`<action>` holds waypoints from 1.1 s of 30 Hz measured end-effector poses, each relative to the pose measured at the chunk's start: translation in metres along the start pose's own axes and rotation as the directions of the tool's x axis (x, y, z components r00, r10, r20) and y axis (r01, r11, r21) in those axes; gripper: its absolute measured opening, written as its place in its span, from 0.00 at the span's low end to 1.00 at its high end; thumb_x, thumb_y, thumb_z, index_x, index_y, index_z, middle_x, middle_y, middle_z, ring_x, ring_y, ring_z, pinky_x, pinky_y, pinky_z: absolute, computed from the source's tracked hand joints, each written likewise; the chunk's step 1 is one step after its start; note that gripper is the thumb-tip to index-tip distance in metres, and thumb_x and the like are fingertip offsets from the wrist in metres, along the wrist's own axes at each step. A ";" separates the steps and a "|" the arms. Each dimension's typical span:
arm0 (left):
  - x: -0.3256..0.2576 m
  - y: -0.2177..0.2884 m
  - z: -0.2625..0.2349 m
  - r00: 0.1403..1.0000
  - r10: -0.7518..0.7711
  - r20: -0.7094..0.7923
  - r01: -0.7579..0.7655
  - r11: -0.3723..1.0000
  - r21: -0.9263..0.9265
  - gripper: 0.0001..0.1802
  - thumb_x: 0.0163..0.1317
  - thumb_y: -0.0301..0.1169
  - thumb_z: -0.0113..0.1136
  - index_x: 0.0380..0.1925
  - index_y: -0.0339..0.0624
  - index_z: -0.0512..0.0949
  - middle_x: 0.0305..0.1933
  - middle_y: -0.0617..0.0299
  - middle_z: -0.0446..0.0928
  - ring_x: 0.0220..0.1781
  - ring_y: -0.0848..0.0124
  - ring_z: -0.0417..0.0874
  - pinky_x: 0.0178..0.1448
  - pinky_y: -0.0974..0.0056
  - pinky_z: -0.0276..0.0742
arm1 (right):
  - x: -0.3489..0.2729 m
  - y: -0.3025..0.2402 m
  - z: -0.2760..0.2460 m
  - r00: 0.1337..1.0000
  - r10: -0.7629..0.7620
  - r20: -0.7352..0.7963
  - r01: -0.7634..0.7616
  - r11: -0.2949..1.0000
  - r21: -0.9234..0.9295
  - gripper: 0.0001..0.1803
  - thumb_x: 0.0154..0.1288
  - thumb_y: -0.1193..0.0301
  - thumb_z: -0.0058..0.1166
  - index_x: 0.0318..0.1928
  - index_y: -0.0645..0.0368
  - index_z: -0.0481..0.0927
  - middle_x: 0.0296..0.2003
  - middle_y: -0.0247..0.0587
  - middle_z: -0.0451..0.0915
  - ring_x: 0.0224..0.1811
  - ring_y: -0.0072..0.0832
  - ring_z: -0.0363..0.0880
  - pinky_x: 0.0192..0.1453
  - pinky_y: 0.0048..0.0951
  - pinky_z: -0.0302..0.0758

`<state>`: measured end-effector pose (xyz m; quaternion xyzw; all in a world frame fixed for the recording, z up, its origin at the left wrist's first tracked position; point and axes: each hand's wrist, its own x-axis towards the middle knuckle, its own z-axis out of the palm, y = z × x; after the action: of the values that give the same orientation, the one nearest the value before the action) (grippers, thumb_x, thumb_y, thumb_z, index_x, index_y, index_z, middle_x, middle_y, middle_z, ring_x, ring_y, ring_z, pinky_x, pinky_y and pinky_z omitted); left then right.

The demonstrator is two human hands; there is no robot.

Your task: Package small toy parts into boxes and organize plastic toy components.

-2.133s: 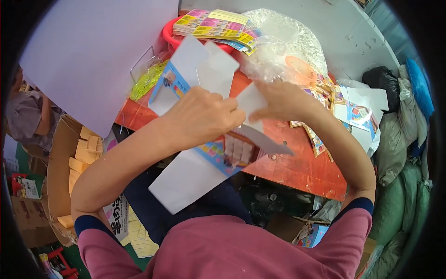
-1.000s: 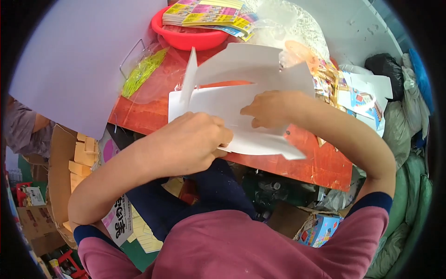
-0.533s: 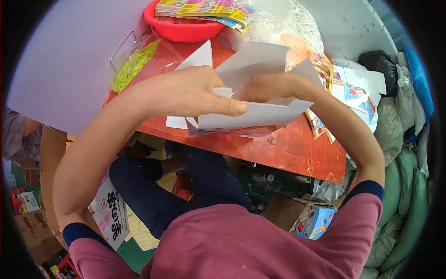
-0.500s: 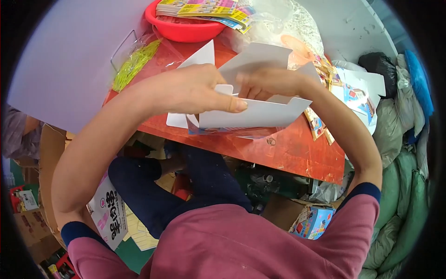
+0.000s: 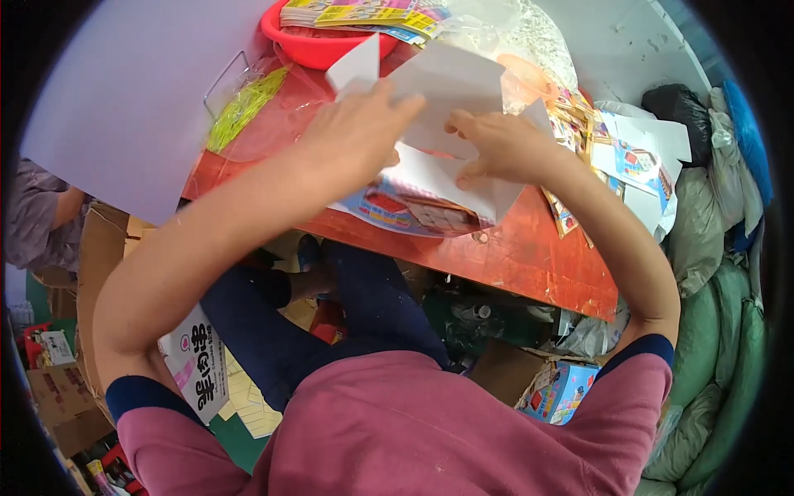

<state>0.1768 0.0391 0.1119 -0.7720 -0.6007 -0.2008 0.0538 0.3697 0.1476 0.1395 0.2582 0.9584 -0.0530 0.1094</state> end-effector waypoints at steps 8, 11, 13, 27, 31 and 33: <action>-0.063 -0.015 0.033 0.879 0.335 -0.341 -0.267 0.936 0.231 0.12 0.51 0.31 0.58 0.36 0.39 0.77 0.40 0.58 0.78 0.52 0.63 0.76 0.68 0.45 0.60 | -0.045 -0.044 0.014 0.922 -0.223 -0.316 0.244 0.969 0.028 0.26 0.54 0.61 0.60 0.50 0.61 0.73 0.38 0.52 0.80 0.43 0.43 0.78 0.45 0.42 0.73; -0.070 -0.007 0.035 0.934 0.273 -0.230 -0.261 0.962 0.083 0.13 0.51 0.28 0.57 0.39 0.38 0.77 0.43 0.57 0.78 0.49 0.62 0.78 0.67 0.46 0.61 | -0.048 -0.052 0.049 0.970 -0.098 -0.222 0.102 0.995 0.009 0.23 0.56 0.63 0.58 0.50 0.62 0.73 0.40 0.54 0.79 0.44 0.43 0.79 0.47 0.38 0.74; -0.073 -0.001 0.033 0.957 0.234 -0.172 -0.231 0.972 0.041 0.16 0.52 0.29 0.57 0.41 0.36 0.77 0.46 0.55 0.78 0.53 0.62 0.77 0.67 0.45 0.60 | -0.050 -0.054 0.047 0.976 -0.099 -0.195 0.107 0.994 0.031 0.24 0.56 0.64 0.58 0.51 0.61 0.72 0.43 0.54 0.78 0.45 0.43 0.78 0.48 0.37 0.75; -0.061 -0.005 0.038 0.944 -0.090 -0.318 0.045 0.988 -0.146 0.31 0.59 0.22 0.46 0.64 0.30 0.56 0.67 0.40 0.57 0.69 0.46 0.59 0.70 0.50 0.55 | -0.023 -0.042 0.038 0.904 -0.320 -0.284 0.325 0.945 -0.029 0.24 0.62 0.66 0.53 0.59 0.58 0.69 0.54 0.45 0.74 0.55 0.39 0.74 0.59 0.40 0.69; -0.064 0.002 0.031 0.968 -0.055 -0.246 0.065 0.997 0.033 0.29 0.57 0.21 0.46 0.61 0.29 0.60 0.65 0.40 0.61 0.67 0.47 0.63 0.69 0.50 0.57 | 0.008 -0.039 0.003 0.964 0.259 -0.050 -0.075 0.449 0.890 0.20 0.65 0.65 0.52 0.52 0.64 0.74 0.49 0.45 0.77 0.51 0.29 0.76 0.54 0.33 0.72; -0.064 0.004 0.033 0.974 -0.009 -0.227 0.043 0.988 0.146 0.29 0.56 0.22 0.47 0.61 0.27 0.61 0.64 0.39 0.61 0.66 0.47 0.63 0.69 0.50 0.58 | 0.025 -0.040 -0.005 0.952 0.301 -0.047 -0.018 0.211 0.977 0.19 0.65 0.65 0.52 0.50 0.66 0.75 0.46 0.45 0.78 0.48 0.26 0.77 0.51 0.30 0.73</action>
<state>0.1759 -0.0096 0.0588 -0.7299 -0.6142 -0.2420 0.1771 0.3277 0.1259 0.1407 0.3721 0.6907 -0.5935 -0.1796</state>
